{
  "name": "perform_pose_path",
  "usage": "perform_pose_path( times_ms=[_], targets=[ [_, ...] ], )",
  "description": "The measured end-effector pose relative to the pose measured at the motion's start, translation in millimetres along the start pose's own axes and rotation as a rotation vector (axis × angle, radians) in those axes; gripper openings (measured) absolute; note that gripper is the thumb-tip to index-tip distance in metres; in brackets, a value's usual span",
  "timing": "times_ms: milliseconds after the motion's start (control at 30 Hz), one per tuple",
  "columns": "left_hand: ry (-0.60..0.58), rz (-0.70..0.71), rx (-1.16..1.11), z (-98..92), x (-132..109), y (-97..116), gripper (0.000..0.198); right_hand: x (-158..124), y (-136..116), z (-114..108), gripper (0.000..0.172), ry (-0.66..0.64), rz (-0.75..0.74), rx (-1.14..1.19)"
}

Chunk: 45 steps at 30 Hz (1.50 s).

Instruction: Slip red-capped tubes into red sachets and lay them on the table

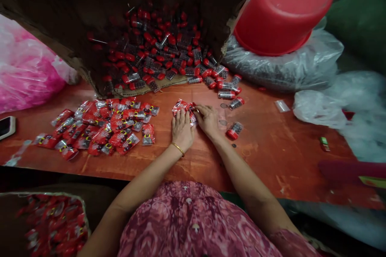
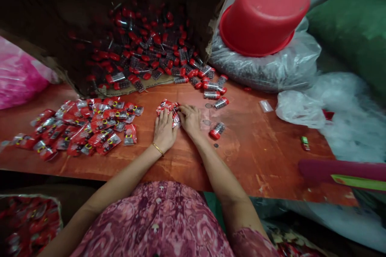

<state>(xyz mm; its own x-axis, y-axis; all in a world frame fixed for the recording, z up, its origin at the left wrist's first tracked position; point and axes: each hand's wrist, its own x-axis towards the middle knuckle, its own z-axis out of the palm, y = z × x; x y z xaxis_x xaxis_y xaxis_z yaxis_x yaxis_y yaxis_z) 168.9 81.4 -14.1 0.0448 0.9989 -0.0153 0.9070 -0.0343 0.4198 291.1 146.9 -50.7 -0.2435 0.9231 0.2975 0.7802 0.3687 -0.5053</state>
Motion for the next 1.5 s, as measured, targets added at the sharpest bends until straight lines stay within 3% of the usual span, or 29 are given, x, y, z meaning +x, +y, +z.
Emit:
perform_pose_path(
  times_ms=[167,367,567,733,867,1000,1167,1300,1500],
  targets=[
    [0.022,0.042,-0.056,0.0,-2.2,-4.2,0.052,-5.6,-3.0,-5.4,0.027,0.001,-0.015,-0.140],
    [0.038,0.053,-0.095,1.7,-6.3,-8.3,0.047,-6.1,-9.0,-4.7,0.022,0.004,-0.030,-0.106],
    [0.278,0.001,-0.381,-20.1,-5.1,-7.4,0.045,-17.1,-19.8,-20.4,0.021,0.234,-0.032,-0.096],
    [0.187,-0.120,-0.904,-27.3,8.7,-7.4,0.031,-34.6,-47.1,-36.5,0.019,0.259,-0.033,0.020],
    [0.246,-0.152,-1.046,-27.1,6.5,-5.5,0.027,-40.6,-55.4,-34.5,0.042,0.259,0.154,0.517],
    [0.203,-0.171,-1.137,-33.6,-4.1,3.4,0.027,-42.4,-56.3,-31.2,0.028,0.086,0.269,0.886],
    [0.074,-0.299,-1.443,-39.1,-15.2,14.7,0.031,-47.7,-63.0,-34.3,0.030,0.221,0.290,0.830],
    [-0.133,-0.520,-1.574,-42.6,-19.7,16.4,0.040,-53.9,-66.6,-35.2,0.028,0.189,0.248,0.782],
    [-0.145,-0.562,-1.612,-48.2,-17.4,17.3,0.042,-62.7,-63.7,-42.7,0.033,0.091,0.204,0.716]
  ],
)
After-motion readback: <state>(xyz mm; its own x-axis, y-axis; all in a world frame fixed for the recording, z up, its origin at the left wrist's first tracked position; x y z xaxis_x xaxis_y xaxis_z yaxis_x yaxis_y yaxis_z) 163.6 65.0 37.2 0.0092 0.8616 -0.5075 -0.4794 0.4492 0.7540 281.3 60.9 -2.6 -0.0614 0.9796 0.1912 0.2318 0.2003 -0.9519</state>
